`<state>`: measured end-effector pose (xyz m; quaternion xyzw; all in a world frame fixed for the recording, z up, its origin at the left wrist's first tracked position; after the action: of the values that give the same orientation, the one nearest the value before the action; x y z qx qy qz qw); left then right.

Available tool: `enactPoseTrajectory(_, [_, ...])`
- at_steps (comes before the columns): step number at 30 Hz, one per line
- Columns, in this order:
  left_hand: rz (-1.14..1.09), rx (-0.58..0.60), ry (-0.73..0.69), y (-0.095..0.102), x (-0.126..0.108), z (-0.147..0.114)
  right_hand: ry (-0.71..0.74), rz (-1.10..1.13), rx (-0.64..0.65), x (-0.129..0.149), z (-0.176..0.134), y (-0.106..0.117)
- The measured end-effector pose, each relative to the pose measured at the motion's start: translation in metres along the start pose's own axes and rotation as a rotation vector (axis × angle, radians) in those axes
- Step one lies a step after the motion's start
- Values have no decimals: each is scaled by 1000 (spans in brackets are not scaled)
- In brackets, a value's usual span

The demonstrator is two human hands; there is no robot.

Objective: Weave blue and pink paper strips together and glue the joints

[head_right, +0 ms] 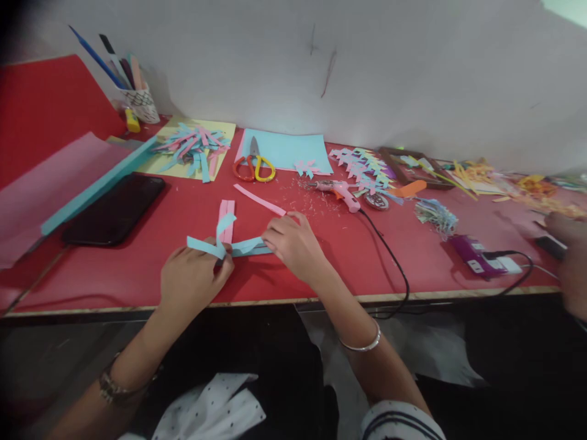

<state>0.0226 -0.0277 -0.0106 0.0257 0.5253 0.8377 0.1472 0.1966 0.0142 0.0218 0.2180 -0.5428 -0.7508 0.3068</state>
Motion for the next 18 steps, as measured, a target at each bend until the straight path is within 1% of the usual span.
enactPoseTrajectory(3, [-20,1,-4,1,0,0,18,-48,-85,8,10,6])
enactPoseTrajectory(5, [-32,2,3,2,0,0,40,-65,-101,14,18,7])
enactPoseTrajectory(9, [-20,-9,30,2,0,1,117,-77,-66,25,30,8])
enactPoseTrajectory(12, [-6,-13,40,3,-1,3,163,-95,-51,29,32,12])
enactPoseTrajectory(18, [-2,6,43,3,-3,4,137,-167,-19,35,32,21])
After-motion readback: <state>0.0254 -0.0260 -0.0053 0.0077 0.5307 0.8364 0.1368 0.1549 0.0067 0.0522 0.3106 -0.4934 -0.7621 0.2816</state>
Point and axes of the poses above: each hand's wrist, its own z-axis towards the middle knuckle, its own y-axis out of the back of the hand, x = y × z, the point moved 1 cm from there along z, towards the middle knuckle, and after that the axes turned 1 degree about -x, right-handed, at the moved point
